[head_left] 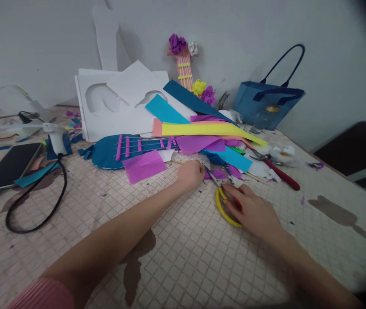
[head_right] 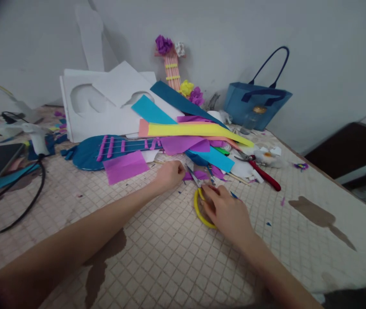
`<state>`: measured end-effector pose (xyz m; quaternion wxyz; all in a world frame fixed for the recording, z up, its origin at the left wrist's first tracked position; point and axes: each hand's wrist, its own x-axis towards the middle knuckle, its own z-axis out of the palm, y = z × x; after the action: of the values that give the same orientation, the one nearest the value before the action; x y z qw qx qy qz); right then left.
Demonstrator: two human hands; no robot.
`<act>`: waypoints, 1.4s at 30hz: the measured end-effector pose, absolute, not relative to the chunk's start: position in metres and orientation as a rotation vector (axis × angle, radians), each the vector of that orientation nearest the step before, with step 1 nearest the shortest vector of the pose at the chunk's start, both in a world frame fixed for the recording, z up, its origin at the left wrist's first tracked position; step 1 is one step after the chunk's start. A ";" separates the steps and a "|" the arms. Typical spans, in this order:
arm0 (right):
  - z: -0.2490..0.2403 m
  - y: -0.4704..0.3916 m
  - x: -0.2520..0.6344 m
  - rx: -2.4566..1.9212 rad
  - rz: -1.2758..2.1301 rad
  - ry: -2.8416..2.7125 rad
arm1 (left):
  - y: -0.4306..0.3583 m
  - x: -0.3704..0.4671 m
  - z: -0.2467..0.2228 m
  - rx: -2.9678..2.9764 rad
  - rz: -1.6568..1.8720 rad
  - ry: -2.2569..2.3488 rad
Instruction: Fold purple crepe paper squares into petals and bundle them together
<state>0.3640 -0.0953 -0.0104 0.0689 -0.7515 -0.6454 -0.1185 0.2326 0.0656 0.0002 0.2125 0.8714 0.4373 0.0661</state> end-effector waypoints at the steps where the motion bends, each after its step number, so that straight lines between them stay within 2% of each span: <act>1: -0.014 -0.094 0.366 -2.263 -0.344 -2.003 | 0.065 0.233 0.000 2.425 0.193 1.214; 8: -0.020 -0.096 0.367 -2.276 -0.408 -2.081 | 0.070 0.229 -0.007 2.519 0.367 1.216; 12: -0.012 -0.097 0.368 -2.256 -0.289 -2.097 | 0.072 0.219 -0.010 2.619 0.448 1.127; 18: 0.004 -0.070 0.375 -2.059 -0.329 -2.020 | 0.061 0.201 -0.005 2.883 0.501 0.626; 21: -0.004 -0.053 0.383 -1.893 -0.142 -2.189 | 0.054 0.196 -0.013 2.955 0.438 0.475; 25: -0.022 -0.046 0.396 -1.887 0.024 -2.231 | 0.054 0.189 -0.029 2.966 0.356 0.494; 34: -0.019 -0.046 0.399 -1.905 -0.085 -2.167 | 0.055 0.155 -0.021 3.016 0.345 0.632; 38: -0.005 -0.039 0.364 -1.783 -0.232 -2.056 | 0.063 0.115 -0.005 3.032 0.407 0.891; 42: 0.007 -0.024 0.306 -1.509 -0.140 -2.190 | 0.079 0.085 0.001 3.067 0.371 1.081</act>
<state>0.3061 -0.0237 0.0068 0.2368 -0.5504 -0.7990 -0.0509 0.0850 0.0788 0.0008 -0.0659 0.9350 0.3296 0.1132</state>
